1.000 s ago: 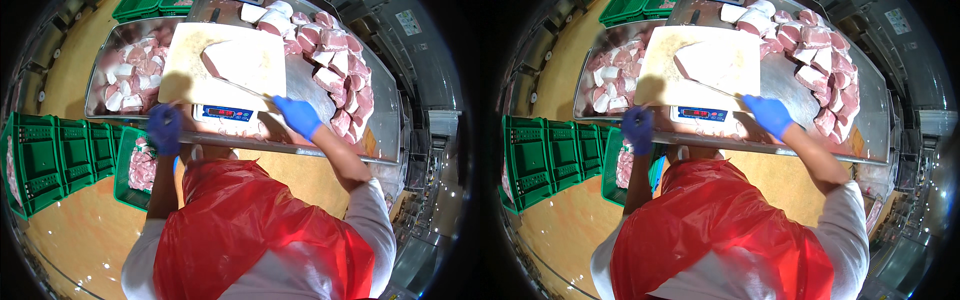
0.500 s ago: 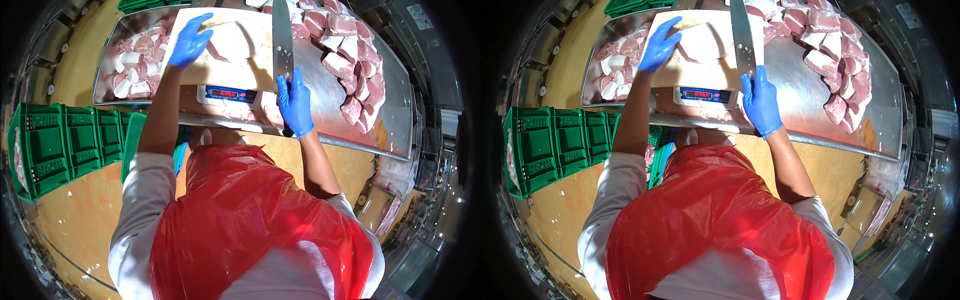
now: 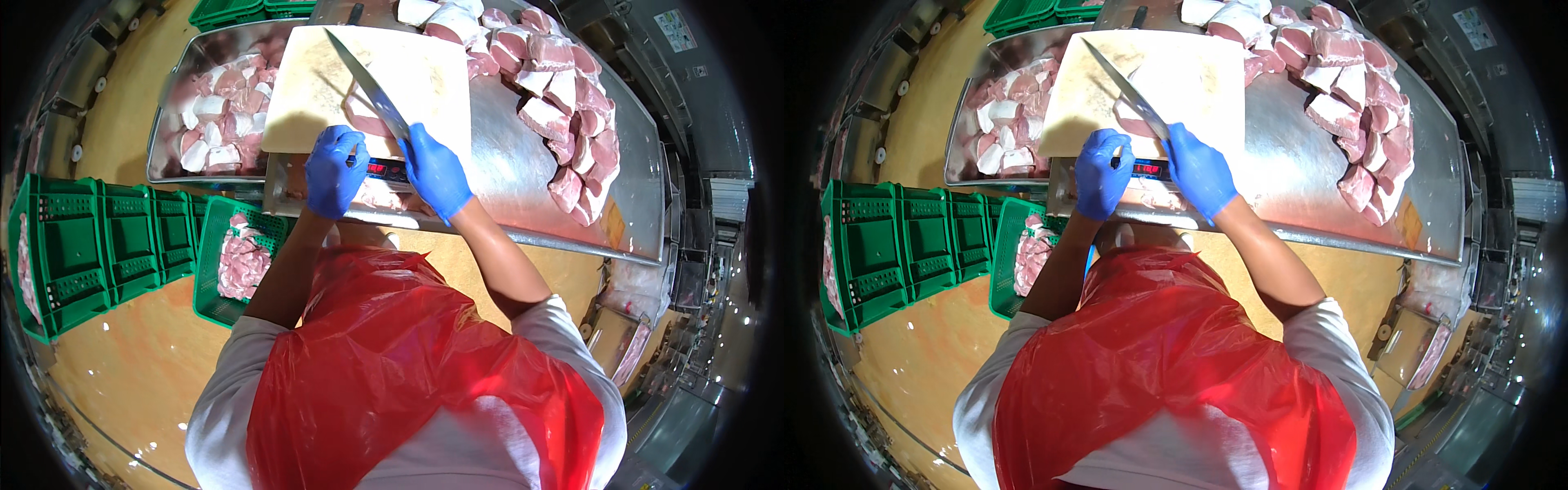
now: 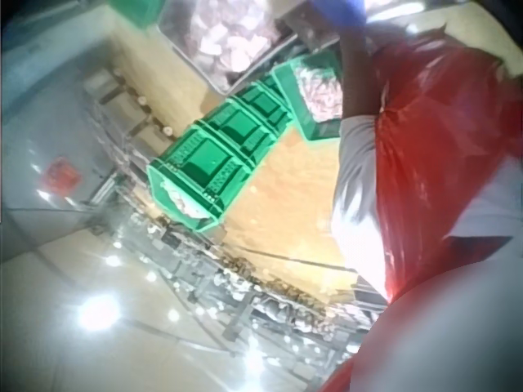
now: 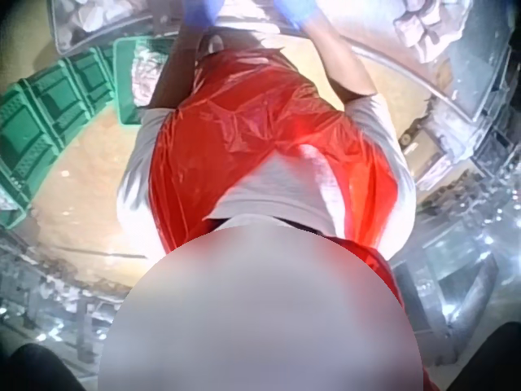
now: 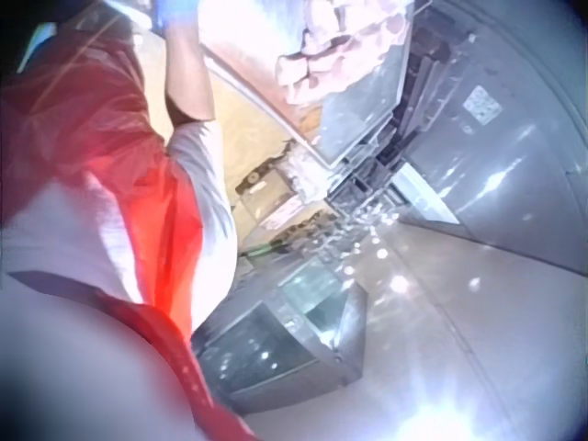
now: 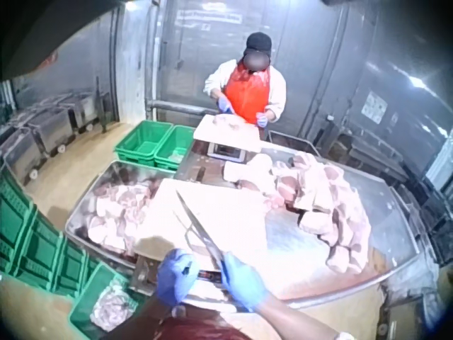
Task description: The person cuts raw meat into smaller pieces using a knife on a cutting board. They repeatedly pick up pieces, slice them, and place the cut portions into a green basket. The process continues with multiple pieces handled one at a time.
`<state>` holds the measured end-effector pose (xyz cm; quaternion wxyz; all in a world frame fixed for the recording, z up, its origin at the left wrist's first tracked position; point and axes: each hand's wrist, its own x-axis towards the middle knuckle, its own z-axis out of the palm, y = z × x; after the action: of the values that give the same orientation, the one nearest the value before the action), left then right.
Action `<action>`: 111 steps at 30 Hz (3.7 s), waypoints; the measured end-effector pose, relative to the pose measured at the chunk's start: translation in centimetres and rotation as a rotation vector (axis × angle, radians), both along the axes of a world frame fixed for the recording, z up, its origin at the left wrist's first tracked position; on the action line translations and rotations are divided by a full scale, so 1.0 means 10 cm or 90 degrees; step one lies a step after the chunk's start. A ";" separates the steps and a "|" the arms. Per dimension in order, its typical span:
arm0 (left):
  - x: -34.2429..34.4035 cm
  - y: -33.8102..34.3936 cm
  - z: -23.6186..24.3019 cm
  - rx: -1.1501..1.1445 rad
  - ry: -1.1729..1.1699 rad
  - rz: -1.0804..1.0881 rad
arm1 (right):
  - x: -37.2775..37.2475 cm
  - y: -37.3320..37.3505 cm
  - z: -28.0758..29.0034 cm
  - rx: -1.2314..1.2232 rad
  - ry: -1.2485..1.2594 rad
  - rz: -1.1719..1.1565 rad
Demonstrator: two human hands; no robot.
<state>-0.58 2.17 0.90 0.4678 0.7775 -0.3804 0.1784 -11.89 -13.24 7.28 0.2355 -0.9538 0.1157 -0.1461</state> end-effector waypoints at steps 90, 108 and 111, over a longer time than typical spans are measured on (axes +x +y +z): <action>1.72 -0.24 0.29 -0.827 0.883 -0.487 | 0.39 -0.01 0.78 0.443 -0.185 0.043; 0.13 -3.05 0.75 0.094 0.061 -0.527 | -2.36 -0.60 -0.37 0.653 -0.194 -0.604; -0.14 -3.63 0.56 0.126 0.010 -0.545 | -2.68 -0.67 -0.53 0.619 -0.214 -0.659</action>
<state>-1.97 -34.16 6.52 0.4256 0.5925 -0.6799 -0.0746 -38.71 -19.94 2.02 0.5482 -0.5292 0.5658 -0.3150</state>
